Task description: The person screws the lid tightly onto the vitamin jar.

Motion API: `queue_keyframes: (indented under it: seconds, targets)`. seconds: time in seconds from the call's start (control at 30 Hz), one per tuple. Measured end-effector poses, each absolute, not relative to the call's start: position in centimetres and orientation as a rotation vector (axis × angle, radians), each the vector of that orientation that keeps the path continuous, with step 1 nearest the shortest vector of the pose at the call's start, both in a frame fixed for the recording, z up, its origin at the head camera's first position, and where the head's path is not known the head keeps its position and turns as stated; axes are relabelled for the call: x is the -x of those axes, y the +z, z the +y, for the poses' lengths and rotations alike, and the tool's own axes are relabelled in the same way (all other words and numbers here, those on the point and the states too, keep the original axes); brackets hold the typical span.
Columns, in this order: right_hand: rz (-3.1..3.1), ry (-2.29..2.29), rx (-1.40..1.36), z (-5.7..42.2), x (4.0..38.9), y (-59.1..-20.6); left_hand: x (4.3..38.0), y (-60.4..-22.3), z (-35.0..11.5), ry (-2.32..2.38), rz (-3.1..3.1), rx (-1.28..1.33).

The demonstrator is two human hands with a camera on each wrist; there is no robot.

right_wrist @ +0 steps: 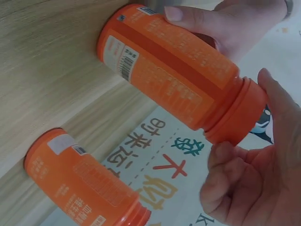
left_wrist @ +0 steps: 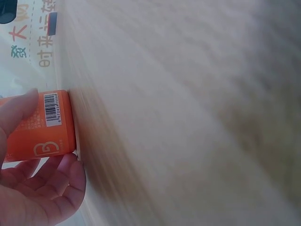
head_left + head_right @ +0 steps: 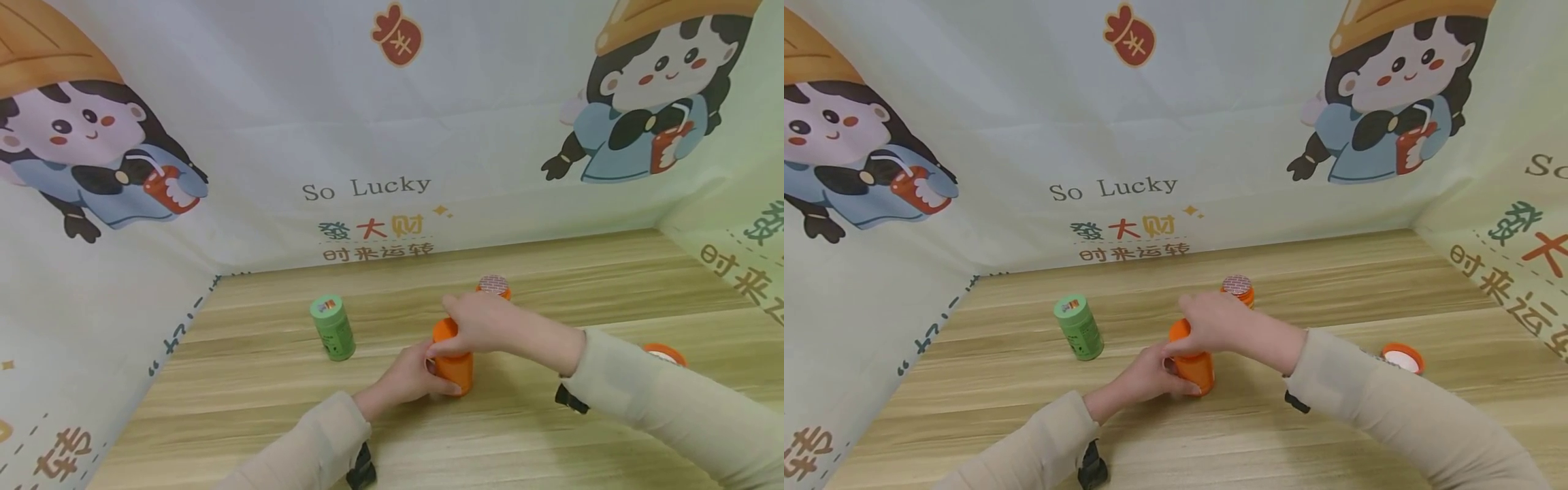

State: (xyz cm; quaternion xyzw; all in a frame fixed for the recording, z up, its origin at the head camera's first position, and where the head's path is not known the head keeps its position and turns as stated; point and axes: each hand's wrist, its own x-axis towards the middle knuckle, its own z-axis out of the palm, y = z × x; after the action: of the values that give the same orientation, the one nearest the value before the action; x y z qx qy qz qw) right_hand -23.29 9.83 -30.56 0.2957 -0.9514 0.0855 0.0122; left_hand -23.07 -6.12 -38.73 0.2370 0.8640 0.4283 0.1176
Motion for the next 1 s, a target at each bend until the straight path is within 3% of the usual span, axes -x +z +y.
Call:
queue_keyframes:
  seconds: [0.2,0.47,0.57,0.83,1.0]
  targets:
    - [-3.011,0.165,-0.912,10.3,22.5,-29.7,23.2,-38.7,-6.0,1.243,2.521,-0.662]
    - [-2.941,0.315,-1.617,12.5,23.0,-27.5,23.3,-38.7,-6.1,1.243,2.483,-0.671]
    - [-2.921,0.285,-1.737,12.7,23.3,-27.4,23.3,-38.6,-6.2,1.227,2.488,-0.669]
    - [-2.79,0.129,-1.72,12.1,23.8,-27.9,23.2,-38.5,-6.1,1.223,2.502,-0.662]
    - [-2.931,0.114,-1.551,11.5,23.7,-28.0,23.2,-38.6,-6.1,1.242,2.485,-0.65]
